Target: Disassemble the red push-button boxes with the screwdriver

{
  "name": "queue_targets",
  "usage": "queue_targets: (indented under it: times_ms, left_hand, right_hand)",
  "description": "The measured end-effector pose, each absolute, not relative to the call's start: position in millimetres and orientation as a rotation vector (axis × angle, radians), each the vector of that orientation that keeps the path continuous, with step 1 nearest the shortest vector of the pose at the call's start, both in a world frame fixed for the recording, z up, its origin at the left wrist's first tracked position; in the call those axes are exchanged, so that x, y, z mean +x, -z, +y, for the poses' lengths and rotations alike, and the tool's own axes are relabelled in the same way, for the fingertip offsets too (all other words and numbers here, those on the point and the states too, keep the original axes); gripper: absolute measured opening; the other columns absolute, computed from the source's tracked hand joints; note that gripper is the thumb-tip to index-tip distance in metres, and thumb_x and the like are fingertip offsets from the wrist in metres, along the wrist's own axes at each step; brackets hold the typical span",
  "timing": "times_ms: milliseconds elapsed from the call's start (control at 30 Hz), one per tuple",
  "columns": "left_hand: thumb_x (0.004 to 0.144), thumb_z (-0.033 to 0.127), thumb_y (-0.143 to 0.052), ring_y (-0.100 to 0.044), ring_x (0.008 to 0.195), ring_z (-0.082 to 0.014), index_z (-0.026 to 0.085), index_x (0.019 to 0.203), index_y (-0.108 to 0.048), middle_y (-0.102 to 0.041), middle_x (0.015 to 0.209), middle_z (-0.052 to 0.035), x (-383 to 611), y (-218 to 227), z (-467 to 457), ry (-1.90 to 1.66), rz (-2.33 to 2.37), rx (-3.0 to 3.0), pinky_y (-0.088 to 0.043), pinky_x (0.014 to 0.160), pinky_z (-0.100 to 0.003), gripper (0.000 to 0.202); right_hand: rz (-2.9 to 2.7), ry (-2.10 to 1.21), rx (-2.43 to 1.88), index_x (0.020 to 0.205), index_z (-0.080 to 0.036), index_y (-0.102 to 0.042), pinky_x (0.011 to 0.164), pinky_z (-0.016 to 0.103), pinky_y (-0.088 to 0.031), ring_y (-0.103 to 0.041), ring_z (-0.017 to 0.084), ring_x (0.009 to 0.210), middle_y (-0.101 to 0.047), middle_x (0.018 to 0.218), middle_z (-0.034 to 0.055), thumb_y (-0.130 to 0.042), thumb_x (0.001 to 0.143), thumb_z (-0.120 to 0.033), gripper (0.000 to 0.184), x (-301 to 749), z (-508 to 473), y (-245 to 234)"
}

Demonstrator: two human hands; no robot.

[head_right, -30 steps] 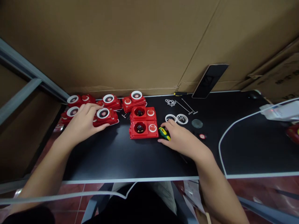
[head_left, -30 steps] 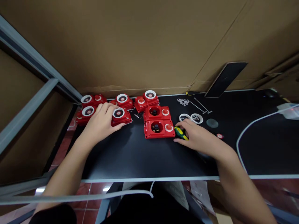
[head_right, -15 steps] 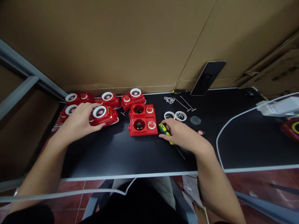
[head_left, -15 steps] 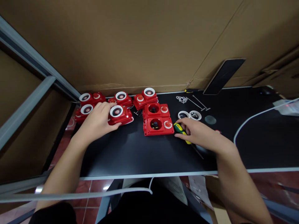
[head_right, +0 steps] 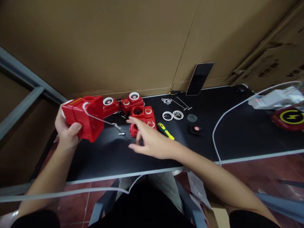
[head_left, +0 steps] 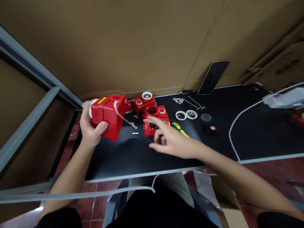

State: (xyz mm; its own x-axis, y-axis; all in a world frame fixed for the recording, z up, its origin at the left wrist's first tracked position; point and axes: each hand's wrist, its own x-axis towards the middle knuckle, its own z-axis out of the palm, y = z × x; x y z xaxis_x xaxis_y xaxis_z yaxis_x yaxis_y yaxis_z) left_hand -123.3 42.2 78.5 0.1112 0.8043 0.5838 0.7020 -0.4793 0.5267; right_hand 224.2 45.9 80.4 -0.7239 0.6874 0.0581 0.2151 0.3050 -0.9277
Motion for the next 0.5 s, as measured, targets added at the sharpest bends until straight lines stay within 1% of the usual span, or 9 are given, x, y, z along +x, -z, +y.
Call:
queue_targets:
  times_ms: [33,67,133,167,233,267,300,400,500]
  left_hand:
    - [0.097,0.091,-0.047,-0.071,0.124,-0.0325,0.030,0.156,-0.047,-0.066,0.141,-0.0083,-122.2,-74.4,43.9,-1.497,1.457,2.098,-0.062,0.093,-0.045,0.085]
    - [0.092,0.090,-0.059,-0.075,0.113,-0.0305,0.032,0.148,-0.058,-0.071,0.131,-0.0064,-120.7,-70.6,45.7,-1.617,1.383,1.978,-0.063,0.087,-0.043,0.080]
    - [0.086,0.084,-0.072,-0.077,0.098,-0.0287,0.034,0.135,-0.068,-0.075,0.118,-0.0055,-117.7,-65.3,49.3,-1.706,1.285,1.856,-0.064,0.081,-0.042,0.070]
    - [0.086,0.083,-0.073,-0.077,0.097,-0.0292,0.034,0.134,-0.070,-0.075,0.118,-0.0062,-116.9,-64.2,50.7,-1.696,1.273,1.858,-0.065,0.081,-0.043,0.069]
    - [0.086,0.083,-0.074,-0.076,0.102,-0.0315,0.032,0.135,-0.069,-0.075,0.124,-0.0085,-117.9,-65.8,52.3,-1.665,1.291,1.893,-0.065,0.087,-0.046,0.070]
    - [0.086,0.082,-0.075,-0.076,0.107,-0.0328,0.030,0.136,-0.068,-0.074,0.128,-0.0099,-119.7,-68.8,52.4,-1.636,1.308,1.921,-0.065,0.092,-0.048,0.072]
    - [0.085,0.081,-0.077,-0.074,0.111,-0.0336,0.029,0.137,-0.067,-0.073,0.131,-0.0108,-122.2,-73.1,52.0,-1.605,1.319,1.952,-0.064,0.096,-0.049,0.074]
    - [0.095,0.072,-0.071,-0.070,0.119,-0.0338,0.024,0.146,-0.057,-0.067,0.136,-0.0139,-131.1,-92.0,48.8,-1.236,1.316,2.271,-0.061,0.104,-0.050,0.071]
    - [0.087,0.043,-0.085,-0.068,0.121,-0.0329,0.023,0.141,-0.061,-0.067,0.134,-0.0109,-134.0,-110.7,44.0,-0.984,1.314,2.378,-0.058,0.111,-0.051,0.062]
  right_hand:
    - [-2.117,-1.511,-0.753,0.179,-0.026,-0.017,0.073,0.033,-0.059,-0.070,0.012,0.081,-0.051,0.174,0.0224,-0.080,0.096,-0.033,0.104,208.6,41.3,-77.2]
    - [-2.106,-1.584,-0.723,0.180,-0.025,-0.013,0.076,0.033,-0.059,-0.071,0.013,0.082,-0.055,0.170,0.0221,-0.084,0.094,-0.033,0.111,194.2,38.2,-73.1]
    - [-2.046,-1.662,-0.728,0.177,-0.023,-0.022,0.080,0.033,-0.059,-0.070,0.013,0.083,-0.062,0.162,0.0201,-0.086,0.093,-0.031,0.106,170.8,36.1,-63.5]
    - [-2.002,-1.691,-0.748,0.171,-0.021,-0.036,0.081,0.032,-0.058,-0.069,0.013,0.083,-0.068,0.153,0.0173,-0.083,0.095,-0.029,0.090,163.1,36.5,-59.2]
    - [-1.957,-1.747,-0.764,0.141,-0.017,-0.065,0.078,0.030,-0.057,-0.067,0.013,0.081,-0.078,0.129,0.0111,-0.074,0.102,-0.028,0.041,157.2,38.6,-54.2]
    - [-1.958,-1.771,-0.758,0.124,-0.017,-0.072,0.076,0.030,-0.056,-0.066,0.014,0.078,-0.079,0.115,0.0082,-0.068,0.106,-0.028,0.021,159.1,39.8,-54.4]
    - [-1.971,-1.789,-0.743,0.110,-0.017,-0.073,0.075,0.029,-0.054,-0.066,0.014,0.077,-0.078,0.105,0.0060,-0.064,0.108,-0.028,0.015,163.9,41.4,-56.5]
    - [-2.060,-1.738,-0.703,0.094,-0.019,-0.072,0.085,0.030,-0.051,-0.068,0.016,0.087,-0.075,0.094,0.0030,-0.057,0.111,-0.026,0.024,188.8,49.3,-70.6]
    - [-2.192,-1.661,-0.714,0.096,-0.019,-0.072,0.085,0.030,-0.047,-0.066,0.016,0.084,-0.069,0.083,-0.0006,-0.055,0.113,-0.031,0.027,212.8,64.2,-83.0]
